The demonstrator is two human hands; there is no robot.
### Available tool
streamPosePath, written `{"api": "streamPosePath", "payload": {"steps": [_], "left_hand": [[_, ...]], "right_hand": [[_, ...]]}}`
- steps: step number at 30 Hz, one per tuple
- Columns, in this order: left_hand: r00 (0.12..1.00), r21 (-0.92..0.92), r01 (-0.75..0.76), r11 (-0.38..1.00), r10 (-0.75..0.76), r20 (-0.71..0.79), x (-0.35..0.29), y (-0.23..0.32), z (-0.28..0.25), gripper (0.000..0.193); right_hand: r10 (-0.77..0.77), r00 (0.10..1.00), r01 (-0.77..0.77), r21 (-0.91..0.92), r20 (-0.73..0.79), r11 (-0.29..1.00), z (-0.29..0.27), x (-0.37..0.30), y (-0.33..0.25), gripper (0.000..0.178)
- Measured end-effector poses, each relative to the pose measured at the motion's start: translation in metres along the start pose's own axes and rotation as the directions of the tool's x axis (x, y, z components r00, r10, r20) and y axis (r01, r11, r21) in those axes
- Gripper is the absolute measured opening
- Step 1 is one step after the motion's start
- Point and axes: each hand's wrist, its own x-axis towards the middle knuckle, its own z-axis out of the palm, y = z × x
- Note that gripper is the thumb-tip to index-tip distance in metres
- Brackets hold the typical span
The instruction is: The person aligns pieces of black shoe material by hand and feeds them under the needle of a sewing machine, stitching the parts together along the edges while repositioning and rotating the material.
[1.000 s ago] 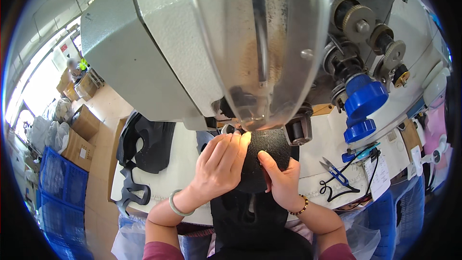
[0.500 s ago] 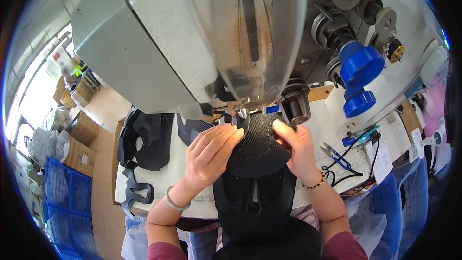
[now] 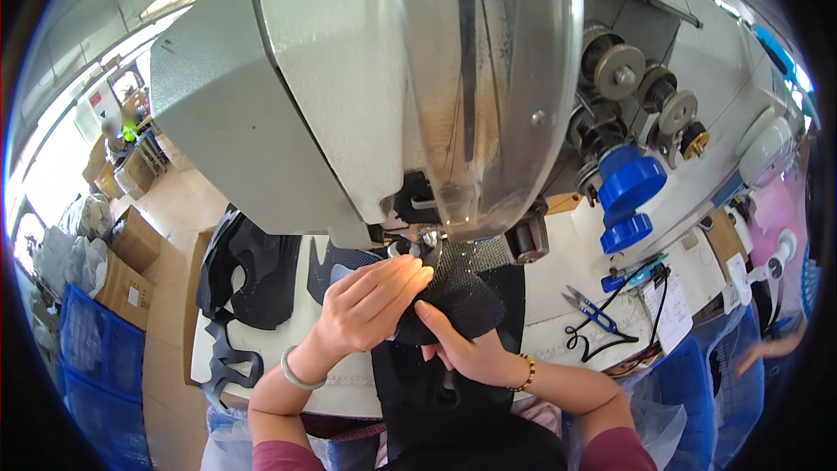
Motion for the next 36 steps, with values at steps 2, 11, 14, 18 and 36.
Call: {"api": "streamPosePath", "payload": {"steps": [2,11,14,18,36], "left_hand": [[1.0,0.007,-0.004,1.0,0.003,0.016,0.0,0.0,-0.001,0.033],[0.998,0.043,0.016,0.999,-0.019,0.067,0.005,0.003,-0.003,0.038],[0.995,0.065,0.002,0.998,-0.008,0.1,0.007,0.006,-0.003,0.04],[0.99,0.129,-0.059,0.99,0.041,0.136,0.015,0.008,-0.001,0.04],[0.912,-0.249,0.302,0.92,-0.203,0.356,0.015,-0.018,-0.031,0.045]], "right_hand": [[0.071,0.997,-0.07,0.03,-0.023,0.997,0.0,-0.001,0.006,0.018],[0.114,0.993,-0.114,0.028,0.002,0.993,-0.011,-0.003,0.006,0.017],[0.142,0.989,-0.138,0.091,-0.03,0.986,-0.012,-0.003,0.007,0.016],[0.118,0.99,-0.107,0.123,-0.082,0.987,-0.013,-0.002,0.001,0.013],[0.189,0.979,-0.195,0.083,0.072,0.977,-0.011,0.005,-0.002,0.018]]}}
